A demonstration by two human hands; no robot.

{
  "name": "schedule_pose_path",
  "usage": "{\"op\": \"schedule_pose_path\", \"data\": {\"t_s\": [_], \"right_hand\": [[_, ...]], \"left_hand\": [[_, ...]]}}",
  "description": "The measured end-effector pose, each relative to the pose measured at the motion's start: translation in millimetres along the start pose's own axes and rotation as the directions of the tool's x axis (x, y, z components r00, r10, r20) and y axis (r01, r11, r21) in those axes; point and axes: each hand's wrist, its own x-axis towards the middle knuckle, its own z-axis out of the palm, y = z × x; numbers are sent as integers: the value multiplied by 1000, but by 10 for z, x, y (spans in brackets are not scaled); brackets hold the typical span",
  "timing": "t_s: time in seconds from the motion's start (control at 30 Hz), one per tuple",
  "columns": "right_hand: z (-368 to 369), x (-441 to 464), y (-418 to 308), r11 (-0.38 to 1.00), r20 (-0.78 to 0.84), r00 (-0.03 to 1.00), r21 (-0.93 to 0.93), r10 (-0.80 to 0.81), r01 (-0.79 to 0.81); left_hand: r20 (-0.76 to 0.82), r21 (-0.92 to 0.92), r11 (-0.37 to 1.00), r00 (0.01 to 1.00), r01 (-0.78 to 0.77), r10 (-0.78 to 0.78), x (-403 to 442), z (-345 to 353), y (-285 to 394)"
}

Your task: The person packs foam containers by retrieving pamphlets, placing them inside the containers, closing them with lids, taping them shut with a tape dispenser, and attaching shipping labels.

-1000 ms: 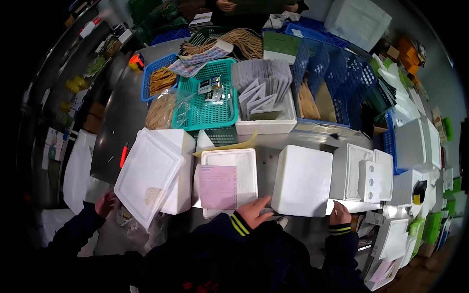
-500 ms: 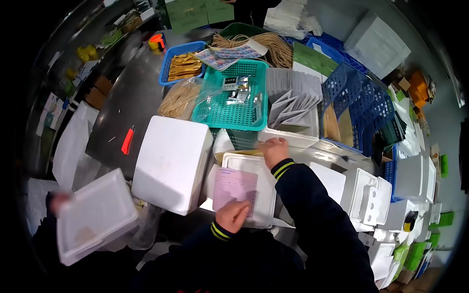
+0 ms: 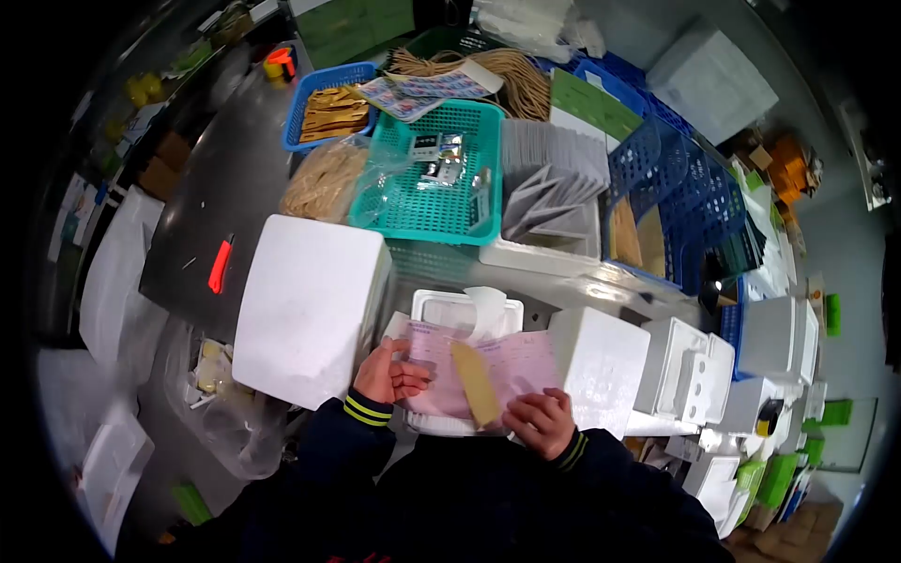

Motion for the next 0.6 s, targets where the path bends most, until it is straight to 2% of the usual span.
{"op": "schedule_pose_path", "data": {"t_s": [0.07, 0.1, 0.13, 0.2, 0.27, 0.33, 0.37, 0.47, 0.53, 0.57, 0.6], "right_hand": [[112, -124, -42, 998, 106, 994, 65, -1, -6], [136, -117, -30, 995, 142, 989, 99, -38, 23], [172, -101, -80, 982, 149, 988, 175, 39, -66], [143, -56, -41, 963, 229, 972, 248, 46, -104], [175, -51, -4, 966, 289, 957, 239, 30, -102], [201, -43, -5, 961, 277, 960, 252, 37, -110], [216, -53, -19, 960, 276, 960, 255, 45, -118], [216, -43, -13, 966, 270, 962, 237, 32, -99], [124, -28, 6, 962, 205, 977, 253, 55, -107], [203, -197, 99, 943, 161, 970, 251, 181, -218], [-129, -8, 128, 918, 96, 971, 318, 219, -238]], "left_hand": [[-38, 172, 985, 999, -21, 28, 31, 97, 39], [-51, 249, 965, 993, -86, 102, 46, 149, 51], [-42, 261, 962, 995, -76, 90, 82, 202, 63], [-29, 464, 874, 983, -146, 180, 148, 340, 101], [35, 523, 834, 983, -174, 183, 124, 524, 150], [96, 617, 727, 946, -302, 311, 148, 631, 110], [136, 704, 598, 898, -384, 418, 300, 563, -20], [166, 785, 475, 874, -397, 456, 386, 500, -124], [277, 818, 295, 787, -494, 551, 174, 641, -10], [346, 716, 361, 752, -598, 560, -43, 802, 125], [331, 757, 376, 809, -535, 486, -82, 773, 132]]}}
